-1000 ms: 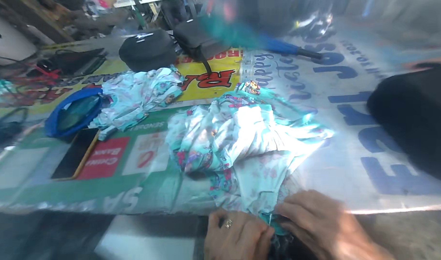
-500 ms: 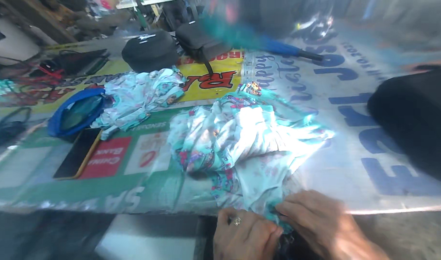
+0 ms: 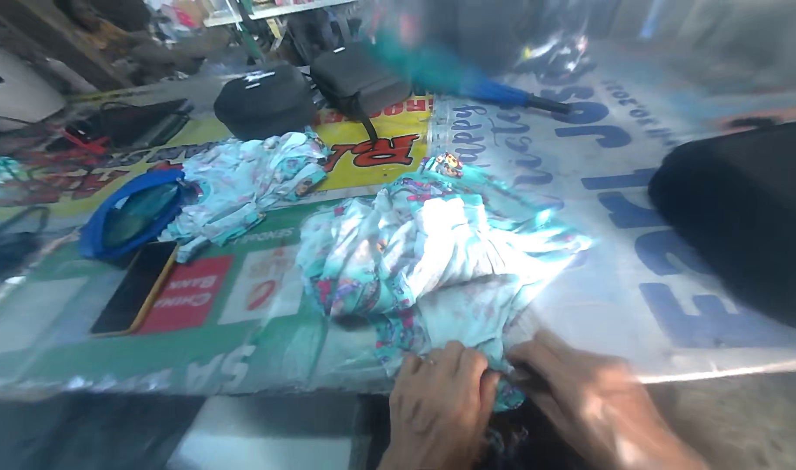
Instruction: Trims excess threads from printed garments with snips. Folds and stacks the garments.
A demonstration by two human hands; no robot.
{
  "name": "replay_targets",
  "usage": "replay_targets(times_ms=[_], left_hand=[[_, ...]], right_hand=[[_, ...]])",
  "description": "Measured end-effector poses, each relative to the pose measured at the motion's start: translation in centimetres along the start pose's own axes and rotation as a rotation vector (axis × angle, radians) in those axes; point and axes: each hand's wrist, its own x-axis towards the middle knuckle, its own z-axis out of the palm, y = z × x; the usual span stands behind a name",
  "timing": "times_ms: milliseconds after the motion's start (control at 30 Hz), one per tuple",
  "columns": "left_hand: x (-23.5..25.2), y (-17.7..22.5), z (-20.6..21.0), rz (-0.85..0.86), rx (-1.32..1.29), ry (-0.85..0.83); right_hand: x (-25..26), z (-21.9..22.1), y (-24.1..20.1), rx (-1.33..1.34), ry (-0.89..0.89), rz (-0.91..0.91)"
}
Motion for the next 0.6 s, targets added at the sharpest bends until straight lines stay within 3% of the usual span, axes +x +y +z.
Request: replay_targets(times_ms=[300,433,600], left_hand=[[-0.9,-1.5,-2.3,-0.084,-0.611,-0.128],[-1.3,-0.7,-2.3,-0.058,-0.570,-0.025],[-1.5,0.2,-2.3,-0.054,-0.501,0.078]], right_hand=[[-0.4,-0.5,0.4,0.040,-0.012,-0.060],[-0.3,-1.5,-0.6,0.059,-0.010,-0.004],[-0.2,-2.1,-0.7,0.046,0.039,-0.123]])
